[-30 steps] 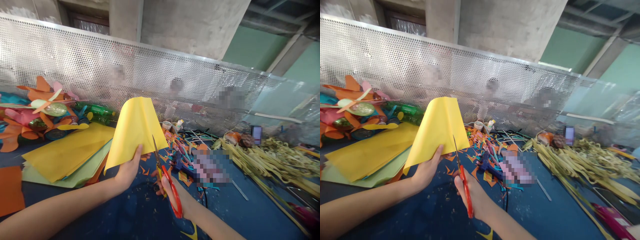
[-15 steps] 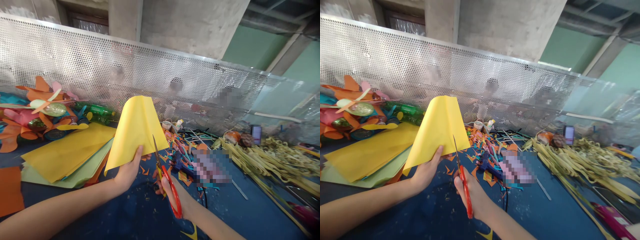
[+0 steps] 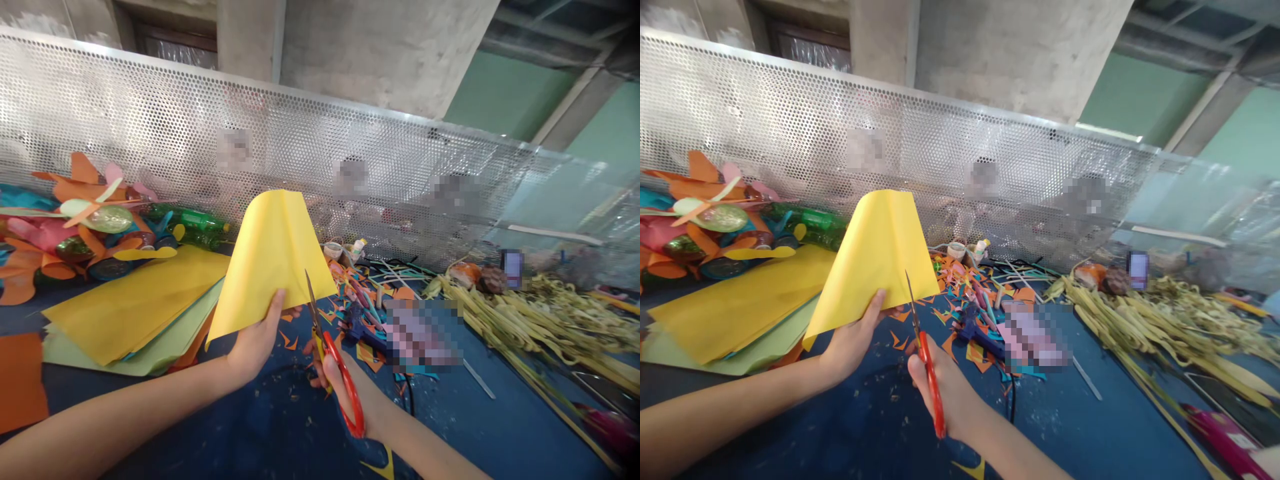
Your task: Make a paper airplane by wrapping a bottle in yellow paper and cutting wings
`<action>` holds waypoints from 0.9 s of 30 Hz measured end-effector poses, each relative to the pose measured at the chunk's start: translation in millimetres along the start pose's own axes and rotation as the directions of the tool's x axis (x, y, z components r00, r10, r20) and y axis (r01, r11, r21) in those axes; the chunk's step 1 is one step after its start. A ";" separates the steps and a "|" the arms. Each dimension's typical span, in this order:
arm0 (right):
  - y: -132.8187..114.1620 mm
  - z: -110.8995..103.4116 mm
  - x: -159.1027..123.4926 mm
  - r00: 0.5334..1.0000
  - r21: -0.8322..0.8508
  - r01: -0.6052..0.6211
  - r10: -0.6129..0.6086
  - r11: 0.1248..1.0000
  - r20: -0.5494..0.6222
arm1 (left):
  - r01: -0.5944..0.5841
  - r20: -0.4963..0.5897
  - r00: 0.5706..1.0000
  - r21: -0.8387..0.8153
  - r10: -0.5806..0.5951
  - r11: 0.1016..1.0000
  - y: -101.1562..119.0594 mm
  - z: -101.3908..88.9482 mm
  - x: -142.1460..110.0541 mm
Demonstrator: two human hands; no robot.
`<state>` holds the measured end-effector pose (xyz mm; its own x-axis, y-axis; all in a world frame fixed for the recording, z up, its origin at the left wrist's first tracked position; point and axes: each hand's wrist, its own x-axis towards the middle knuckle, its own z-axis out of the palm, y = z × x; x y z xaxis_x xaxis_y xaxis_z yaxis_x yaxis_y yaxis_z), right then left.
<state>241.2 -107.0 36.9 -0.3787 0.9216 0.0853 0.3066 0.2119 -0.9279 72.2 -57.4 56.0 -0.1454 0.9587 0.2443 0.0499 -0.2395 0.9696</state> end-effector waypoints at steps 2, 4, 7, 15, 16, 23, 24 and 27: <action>2.2 0.1 -0.8 1.000 -0.007 0.010 -0.010 1.000 -0.009 | 0.008 -0.002 1.000 0.006 -0.008 1.000 1.3 -0.1 -0.1; 3.4 -0.1 -1.3 1.000 -0.018 0.013 -0.013 1.000 -0.011 | 0.008 0.004 1.000 0.011 -0.008 1.000 1.7 -0.2 -0.3; 3.1 -0.6 -1.4 1.000 -0.034 0.011 -0.011 0.999 -0.006 | 0.004 0.013 1.000 0.025 -0.004 1.000 0.3 -0.1 -0.2; 0.8 -0.6 -1.0 1.000 -0.022 0.030 -0.030 0.999 -0.008 | -0.021 0.004 1.000 0.023 0.021 1.000 -4.3 -0.7 0.1; 1.1 -0.4 -0.9 1.000 -0.017 0.029 -0.029 0.999 -0.009 | -0.023 0.004 1.000 0.037 0.022 0.999 -3.5 -1.1 -0.2; 0.6 -1.3 -1.3 1.000 -0.028 0.030 -0.030 0.999 0.004 | -0.053 0.014 0.999 0.106 0.052 0.993 0.7 -2.8 -0.3; -0.2 -1.5 -1.3 1.000 -0.026 0.029 -0.029 0.999 0.004 | -0.065 0.009 0.998 0.122 0.065 0.990 -0.4 -2.9 0.0; -2.6 -1.7 -1.2 0.999 -0.014 0.036 -0.036 0.999 0.006 | -0.085 0.009 0.996 0.161 0.085 0.983 -4.1 -2.9 0.4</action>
<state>242.4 -108.1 39.9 -0.3950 0.9113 0.1161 0.3052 0.2494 -0.9190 69.0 -56.5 52.1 -0.1318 0.9362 0.3258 0.2209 -0.2926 0.9304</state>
